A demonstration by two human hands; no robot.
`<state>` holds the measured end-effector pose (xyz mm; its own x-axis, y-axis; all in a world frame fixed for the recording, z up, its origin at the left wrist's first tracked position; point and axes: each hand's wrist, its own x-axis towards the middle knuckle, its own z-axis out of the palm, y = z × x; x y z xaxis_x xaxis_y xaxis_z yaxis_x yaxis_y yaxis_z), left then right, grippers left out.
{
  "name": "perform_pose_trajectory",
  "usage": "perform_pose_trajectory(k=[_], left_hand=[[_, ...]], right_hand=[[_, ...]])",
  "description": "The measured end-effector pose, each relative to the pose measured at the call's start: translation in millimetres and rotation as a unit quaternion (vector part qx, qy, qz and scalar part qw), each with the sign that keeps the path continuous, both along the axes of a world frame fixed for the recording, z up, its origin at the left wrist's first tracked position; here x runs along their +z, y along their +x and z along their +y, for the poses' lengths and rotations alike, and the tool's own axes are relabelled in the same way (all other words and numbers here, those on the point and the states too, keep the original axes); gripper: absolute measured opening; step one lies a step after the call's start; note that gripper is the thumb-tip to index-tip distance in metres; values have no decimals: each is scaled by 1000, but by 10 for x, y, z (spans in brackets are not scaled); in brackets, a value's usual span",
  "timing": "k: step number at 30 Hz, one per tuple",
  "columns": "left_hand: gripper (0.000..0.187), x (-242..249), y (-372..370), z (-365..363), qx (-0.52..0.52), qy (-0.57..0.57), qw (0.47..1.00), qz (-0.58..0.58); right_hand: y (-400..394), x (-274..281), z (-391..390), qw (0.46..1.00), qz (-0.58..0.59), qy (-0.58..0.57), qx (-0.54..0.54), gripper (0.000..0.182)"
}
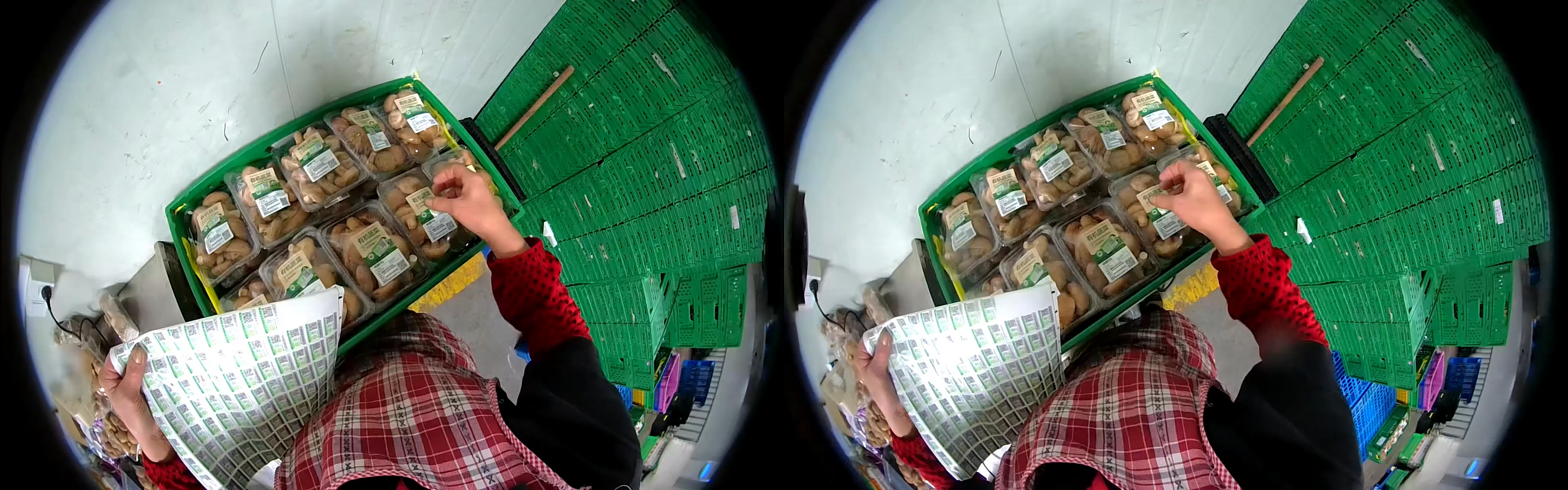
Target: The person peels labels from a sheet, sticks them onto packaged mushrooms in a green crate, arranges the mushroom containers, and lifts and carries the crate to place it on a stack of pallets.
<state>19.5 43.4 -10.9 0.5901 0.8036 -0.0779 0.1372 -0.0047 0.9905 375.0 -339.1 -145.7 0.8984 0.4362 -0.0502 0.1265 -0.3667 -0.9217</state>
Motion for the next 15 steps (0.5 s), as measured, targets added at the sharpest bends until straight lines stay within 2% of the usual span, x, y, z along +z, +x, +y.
perform_pose_trajectory(k=[1,3,4,5,6,7,8,9,11,13,15], left_hand=[[15,10,45,-28,0,2,1000,1],[15,72,164,-85,-25,-5,999,31],[16,132,286,-239,7,22,999,27],[16,129,248,-156,-5,65,995,73],[16,223,322,-272,-16,70,994,77],[12,170,328,-246,-33,67,995,67],[8,171,420,-308,-39,49,997,41],[8,156,471,-312,-50,29,997,41],[9,90,583,-398,-65,2,998,7],[10,85,648,-450,-76,-10,997,-11],[11,77,682,-499,-77,-10,997,-5]], right_hand=[[61,-35,-19,1000,1,2,0,40],[171,-300,-16,995,-31,-62,69,39],[207,-417,25,972,-148,-168,68,40],[200,-490,7,934,-281,-212,56,40],[149,-325,71,902,-360,-239,16,40],[66,-21,120,922,-333,-199,21,37],[-74,210,238,961,-240,-134,41,36],[-297,557,400,976,-163,-48,136,35],[-756,874,675,945,-172,83,266,37],[-935,882,825,932,-207,95,283,37],[-956,782,855,929,-205,16,307,35]])
